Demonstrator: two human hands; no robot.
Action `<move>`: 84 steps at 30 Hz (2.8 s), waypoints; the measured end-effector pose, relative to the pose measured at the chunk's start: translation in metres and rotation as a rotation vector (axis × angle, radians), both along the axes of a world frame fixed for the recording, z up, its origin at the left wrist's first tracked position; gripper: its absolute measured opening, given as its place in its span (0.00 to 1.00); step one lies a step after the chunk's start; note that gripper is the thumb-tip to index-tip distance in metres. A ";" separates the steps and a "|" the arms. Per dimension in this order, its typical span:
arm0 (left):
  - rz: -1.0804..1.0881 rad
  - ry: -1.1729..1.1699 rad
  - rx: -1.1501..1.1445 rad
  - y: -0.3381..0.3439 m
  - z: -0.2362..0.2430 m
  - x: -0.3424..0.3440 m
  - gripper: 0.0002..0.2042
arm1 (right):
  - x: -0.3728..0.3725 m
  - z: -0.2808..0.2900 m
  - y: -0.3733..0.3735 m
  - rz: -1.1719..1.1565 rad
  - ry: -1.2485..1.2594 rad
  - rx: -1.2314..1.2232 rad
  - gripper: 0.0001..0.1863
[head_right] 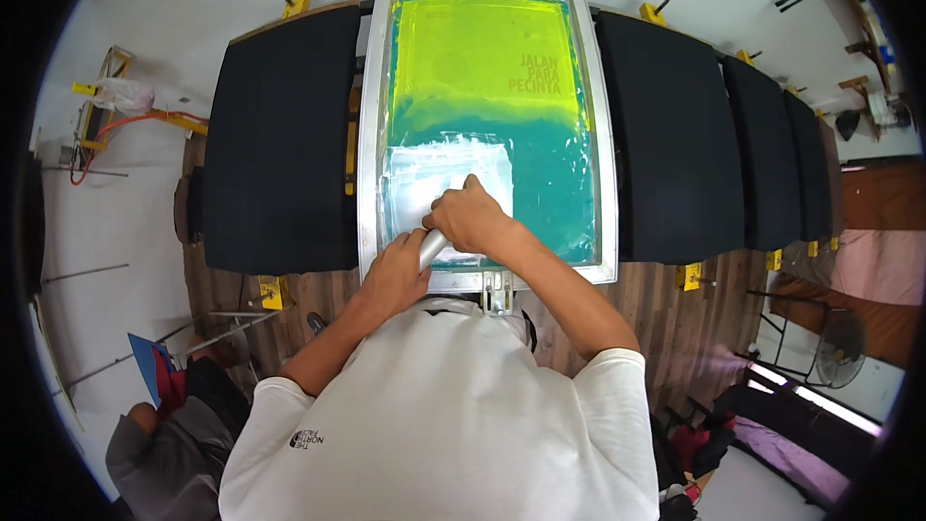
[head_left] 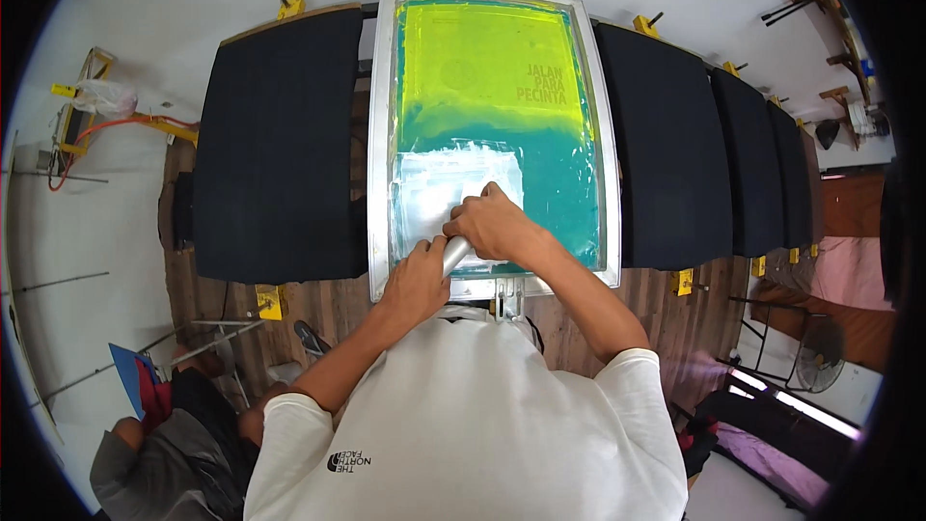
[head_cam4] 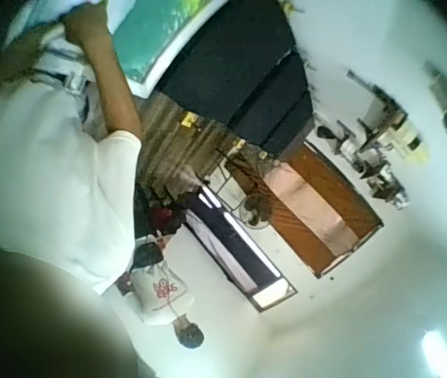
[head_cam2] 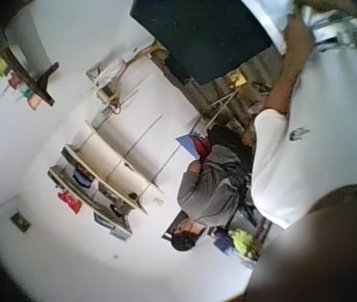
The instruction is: Applying ink to a t-shirt using a screen printing frame and a squeegee.
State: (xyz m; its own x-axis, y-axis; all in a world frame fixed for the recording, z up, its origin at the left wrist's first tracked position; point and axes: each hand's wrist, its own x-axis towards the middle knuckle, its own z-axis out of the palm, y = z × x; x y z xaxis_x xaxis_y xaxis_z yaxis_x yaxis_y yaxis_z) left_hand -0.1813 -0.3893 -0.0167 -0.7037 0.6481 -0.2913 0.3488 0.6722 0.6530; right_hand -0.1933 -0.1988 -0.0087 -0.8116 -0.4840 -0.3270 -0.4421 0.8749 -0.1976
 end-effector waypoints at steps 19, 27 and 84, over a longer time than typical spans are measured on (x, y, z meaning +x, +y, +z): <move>-0.158 0.166 0.151 -0.013 -0.013 0.004 0.23 | 0.085 -0.003 -0.033 -0.573 0.014 -0.314 0.26; -0.051 0.220 0.250 0.021 -0.026 -0.072 0.19 | 0.004 -0.008 -0.003 -0.603 0.164 -0.242 0.18; -0.019 0.328 0.380 0.023 -0.031 -0.067 0.24 | 0.005 -0.013 -0.002 -0.606 0.256 -0.213 0.18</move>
